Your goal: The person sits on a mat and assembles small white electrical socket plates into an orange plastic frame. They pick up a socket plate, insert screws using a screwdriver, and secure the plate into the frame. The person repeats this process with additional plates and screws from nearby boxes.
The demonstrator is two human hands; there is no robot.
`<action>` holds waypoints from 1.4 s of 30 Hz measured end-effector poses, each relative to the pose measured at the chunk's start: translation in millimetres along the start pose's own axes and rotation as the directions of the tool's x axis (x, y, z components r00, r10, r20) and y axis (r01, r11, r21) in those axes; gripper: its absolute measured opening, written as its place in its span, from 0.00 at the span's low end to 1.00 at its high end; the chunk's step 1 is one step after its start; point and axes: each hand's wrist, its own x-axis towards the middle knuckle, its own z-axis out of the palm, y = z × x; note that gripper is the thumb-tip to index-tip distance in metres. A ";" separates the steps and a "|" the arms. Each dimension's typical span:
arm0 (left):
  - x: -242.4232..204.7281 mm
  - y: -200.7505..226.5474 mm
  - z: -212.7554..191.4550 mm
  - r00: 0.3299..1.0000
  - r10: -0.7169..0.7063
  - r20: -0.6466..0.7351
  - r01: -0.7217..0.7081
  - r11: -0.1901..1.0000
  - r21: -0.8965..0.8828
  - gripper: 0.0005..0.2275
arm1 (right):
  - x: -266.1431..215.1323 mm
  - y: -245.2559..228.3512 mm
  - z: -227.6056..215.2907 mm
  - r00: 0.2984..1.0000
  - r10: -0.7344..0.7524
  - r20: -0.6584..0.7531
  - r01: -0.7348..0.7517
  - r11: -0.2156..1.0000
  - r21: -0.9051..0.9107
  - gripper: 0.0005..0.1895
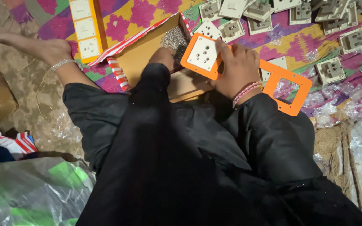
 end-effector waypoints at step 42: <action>-179.8 77.7 -89.4 0.804 0.379 -0.458 -0.390 0.918 0.075 0.04 | -15.9 -25.4 8.9 0.936 -0.338 -0.099 0.336 0.941 -0.038 0.44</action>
